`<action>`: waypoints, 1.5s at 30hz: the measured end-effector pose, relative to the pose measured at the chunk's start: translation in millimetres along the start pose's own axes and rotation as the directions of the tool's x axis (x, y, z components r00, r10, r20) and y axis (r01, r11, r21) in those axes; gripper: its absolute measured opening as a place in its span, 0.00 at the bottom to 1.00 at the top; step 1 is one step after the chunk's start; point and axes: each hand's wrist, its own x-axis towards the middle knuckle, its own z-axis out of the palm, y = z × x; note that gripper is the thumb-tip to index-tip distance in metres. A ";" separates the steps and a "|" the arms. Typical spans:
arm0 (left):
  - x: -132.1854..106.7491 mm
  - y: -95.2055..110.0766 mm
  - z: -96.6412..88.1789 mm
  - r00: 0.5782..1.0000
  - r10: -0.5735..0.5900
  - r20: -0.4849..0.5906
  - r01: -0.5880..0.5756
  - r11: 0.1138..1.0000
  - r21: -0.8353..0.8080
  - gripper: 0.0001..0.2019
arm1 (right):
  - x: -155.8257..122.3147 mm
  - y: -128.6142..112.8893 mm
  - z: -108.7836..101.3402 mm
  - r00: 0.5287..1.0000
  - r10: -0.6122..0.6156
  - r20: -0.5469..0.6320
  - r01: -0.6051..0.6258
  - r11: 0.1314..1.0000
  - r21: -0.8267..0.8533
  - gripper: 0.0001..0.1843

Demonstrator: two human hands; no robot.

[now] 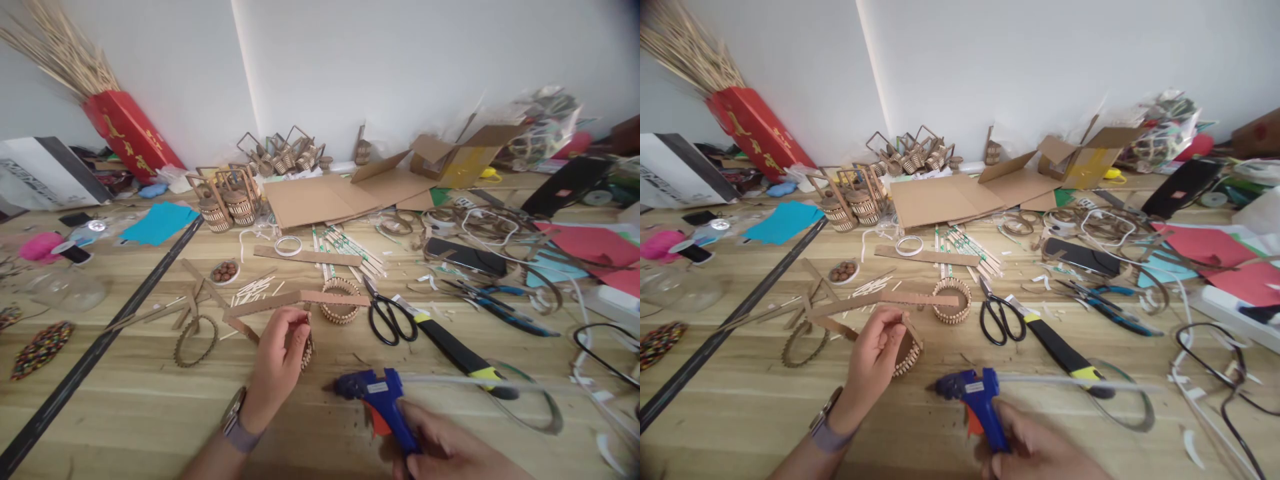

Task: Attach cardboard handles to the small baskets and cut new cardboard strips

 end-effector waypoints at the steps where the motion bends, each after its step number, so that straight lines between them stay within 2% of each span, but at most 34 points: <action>1: 0.0 0.4 0.1 1.000 -0.002 0.003 0.002 1.000 0.001 0.07 | 0.9 -4.3 -1.4 0.997 -0.063 -0.048 0.057 0.992 -0.110 0.16; 3: 0.1 1.5 0.1 1.000 0.002 0.002 -0.002 1.000 0.007 0.07 | 2.2 -17.3 -6.2 0.965 -0.215 -0.152 0.145 0.916 -0.373 0.12; 5: 0.3 2.5 -0.1 1.000 0.009 -0.003 -0.009 1.000 0.019 0.07 | 2.5 -36.3 -11.1 0.874 -0.418 -0.249 0.192 0.767 -0.612 0.12; 7: 0.5 3.1 -0.5 1.000 0.009 -0.004 -0.009 0.999 0.032 0.07 | 2.9 -60.6 -13.0 0.708 -0.647 -0.283 0.235 0.594 -0.769 0.14; 10: 0.7 3.6 -1.0 1.000 -0.005 0.005 0.005 0.999 0.033 0.08 | 8.4 -98.8 -7.9 0.451 -0.878 -0.160 0.307 0.321 -0.896 0.15; 11: 0.8 3.6 -1.1 1.000 -0.008 0.007 0.008 1.000 0.029 0.08 | 12.4 -109.4 -4.9 0.394 -0.913 -0.109 0.319 0.247 -0.915 0.16; 13: 0.7 3.5 -1.0 1.000 -0.012 0.006 0.012 1.000 0.023 0.08 | 23.7 -124.2 1.0 0.333 -0.942 -0.041 0.346 0.163 -0.924 0.16; 15: 0.3 3.2 -0.9 1.000 -0.018 0.000 0.018 1.000 0.022 0.09 | 36.9 -129.8 5.6 0.355 -0.935 0.002 0.391 0.147 -0.909 0.16; 17: -0.4 2.8 -0.9 1.000 -0.026 -0.010 0.027 0.999 0.033 0.10 | 49.3 -127.9 8.6 0.427 -0.904 0.012 0.430 0.191 -0.882 0.16; 20: -1.5 3.3 -1.5 1.000 -0.030 -0.007 0.031 0.997 0.070 0.10 | 63.2 -118.5 12.9 0.522 -0.853 -0.008 0.467 0.293 -0.834 0.15; 24: -1.7 6.0 -3.0 1.000 -0.009 0.005 0.008 0.994 0.106 0.09 | 76.3 -106.1 23.1 0.589 -0.805 -0.065 0.519 0.440 -0.733 0.12; 28: -0.8 8.7 -3.2 1.000 0.014 0.001 -0.014 0.991 0.135 0.09 | 87.2 -98.1 35.3 0.664 -0.715 -0.218 0.518 0.651 -0.555 0.07; 31: 0.0 10.5 -2.6 0.999 0.033 -0.003 -0.033 0.992 0.120 0.08 | 93.6 -92.8 42.2 0.697 -0.656 -0.290 0.527 0.743 -0.412 0.06; 34: 1.0 12.8 -2.1 0.998 0.055 0.000 -0.055 0.994 0.090 0.06 | 98.6 -86.6 46.8 0.728 -0.609 -0.313 0.540 0.792 -0.284 0.06; 37: 1.7 14.6 -2.1 0.998 0.063 -0.002 -0.062 0.995 0.072 0.06 | 101.8 -81.6 50.3 0.747 -0.581 -0.324 0.541 0.814 -0.213 0.07; 45: 2.1 15.7 -0.8 0.997 0.071 -0.005 -0.071 0.995 0.076 0.06 | 103.8 -82.1 59.5 0.759 -0.541 -0.362 0.530 0.837 -0.137 0.09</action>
